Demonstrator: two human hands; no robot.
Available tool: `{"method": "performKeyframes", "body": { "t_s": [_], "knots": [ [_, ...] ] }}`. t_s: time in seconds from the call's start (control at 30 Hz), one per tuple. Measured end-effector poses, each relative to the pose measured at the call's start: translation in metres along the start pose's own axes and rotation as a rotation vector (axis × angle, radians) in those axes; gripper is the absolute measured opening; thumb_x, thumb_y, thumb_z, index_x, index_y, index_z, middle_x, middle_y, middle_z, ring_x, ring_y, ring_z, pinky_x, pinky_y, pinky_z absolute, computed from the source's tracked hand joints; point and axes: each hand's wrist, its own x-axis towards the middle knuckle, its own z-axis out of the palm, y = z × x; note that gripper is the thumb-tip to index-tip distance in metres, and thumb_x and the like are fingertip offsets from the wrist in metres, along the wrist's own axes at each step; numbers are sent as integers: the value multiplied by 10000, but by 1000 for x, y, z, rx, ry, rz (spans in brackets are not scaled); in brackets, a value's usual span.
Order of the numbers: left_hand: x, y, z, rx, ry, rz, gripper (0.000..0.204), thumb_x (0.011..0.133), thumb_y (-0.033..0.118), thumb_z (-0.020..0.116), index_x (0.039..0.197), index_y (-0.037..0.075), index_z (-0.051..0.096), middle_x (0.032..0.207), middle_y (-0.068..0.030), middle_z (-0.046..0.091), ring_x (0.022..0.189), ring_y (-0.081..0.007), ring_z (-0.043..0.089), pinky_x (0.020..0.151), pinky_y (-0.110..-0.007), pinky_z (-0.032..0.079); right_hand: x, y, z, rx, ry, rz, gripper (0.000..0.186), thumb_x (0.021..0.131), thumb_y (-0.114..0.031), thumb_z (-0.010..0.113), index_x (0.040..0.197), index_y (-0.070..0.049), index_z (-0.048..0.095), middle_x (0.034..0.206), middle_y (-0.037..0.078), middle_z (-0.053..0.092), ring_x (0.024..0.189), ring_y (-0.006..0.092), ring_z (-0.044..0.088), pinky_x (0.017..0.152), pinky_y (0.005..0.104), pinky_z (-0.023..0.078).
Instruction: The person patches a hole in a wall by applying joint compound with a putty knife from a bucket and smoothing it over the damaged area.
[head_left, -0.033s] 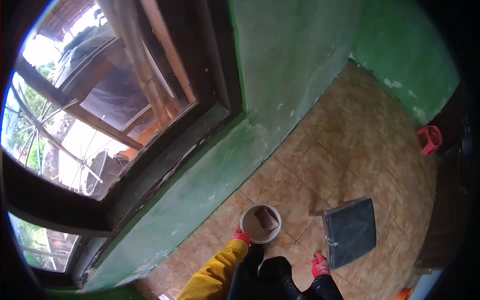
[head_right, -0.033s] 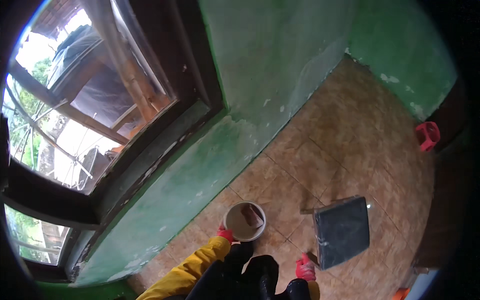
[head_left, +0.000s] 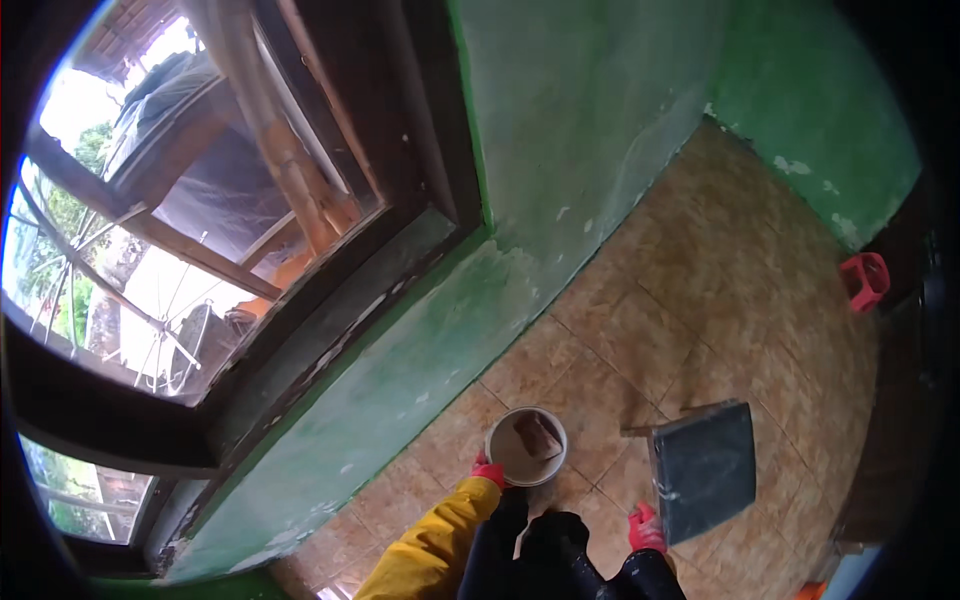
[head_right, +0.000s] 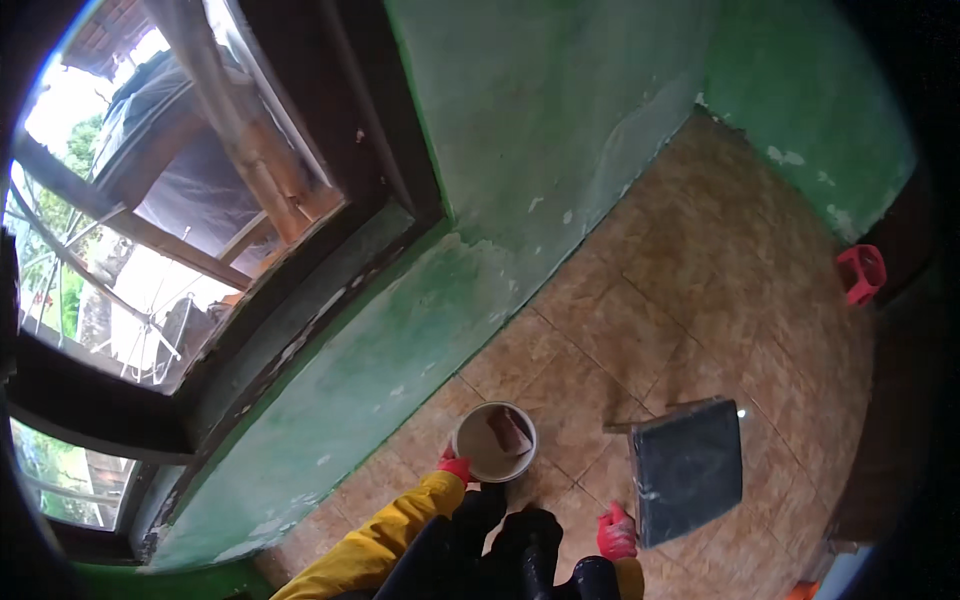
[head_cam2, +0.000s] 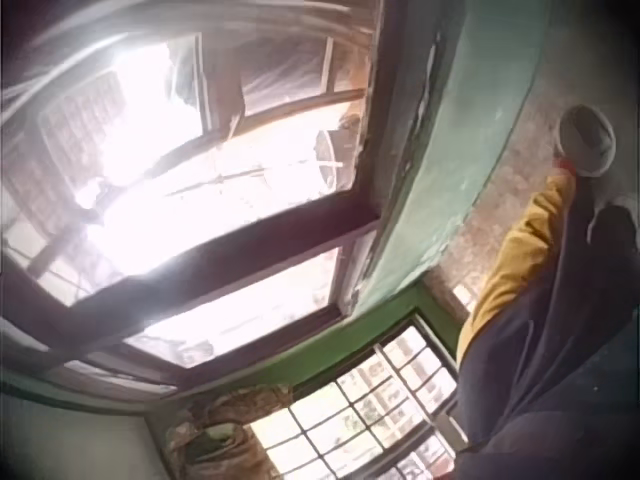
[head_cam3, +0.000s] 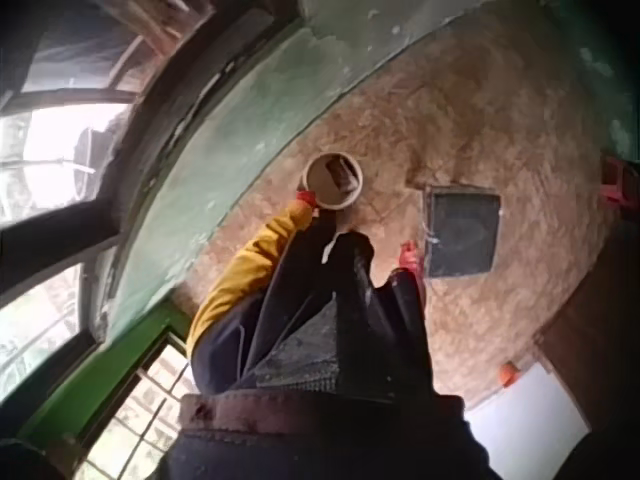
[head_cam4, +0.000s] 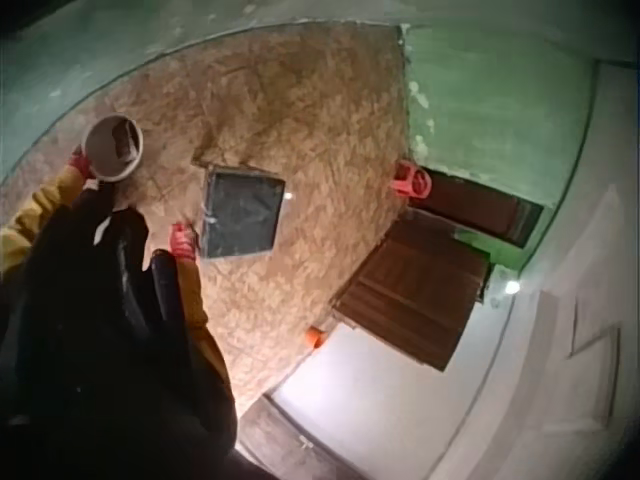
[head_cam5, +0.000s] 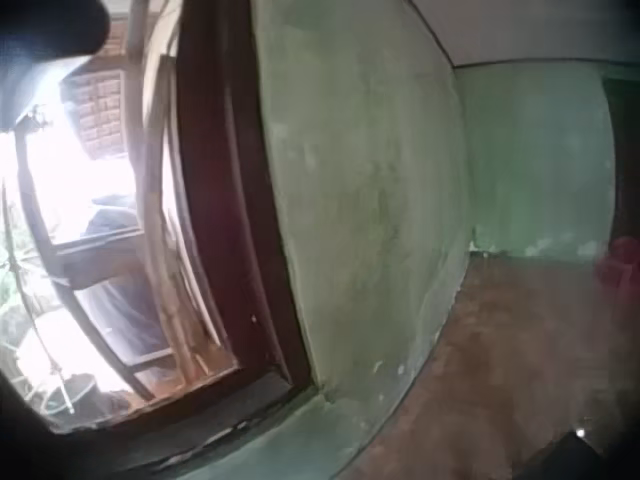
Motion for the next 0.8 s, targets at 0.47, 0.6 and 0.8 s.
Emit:
{"method": "performKeyframes", "body": {
  "t_s": [0.47,0.6,0.8],
  "knots": [
    [302,-97,110,-62,-61,182,621,753,-53,439,1324,177,359,1149,-155,535,913,-410,587,586,-528,557,423,148,210,935,-283,93,371,862,-268,560,1204,-131,521,1002,88,621,793,222,613,643,353,505],
    [357,-105,112,25,-36,181,604,748,-43,457,1311,161,374,1146,-152,532,934,-396,579,603,-538,553,493,138,248,1221,-344,1,388,853,-277,593,1214,-161,514,1026,87,611,821,241,610,652,371,509],
    [444,-142,65,243,-135,587,465,773,112,563,1221,112,438,1094,-136,565,896,-302,614,650,-431,559,535,60,292,1144,-185,3,262,862,-352,542,1039,-160,557,970,67,581,841,234,568,710,375,478]
  ]
}}
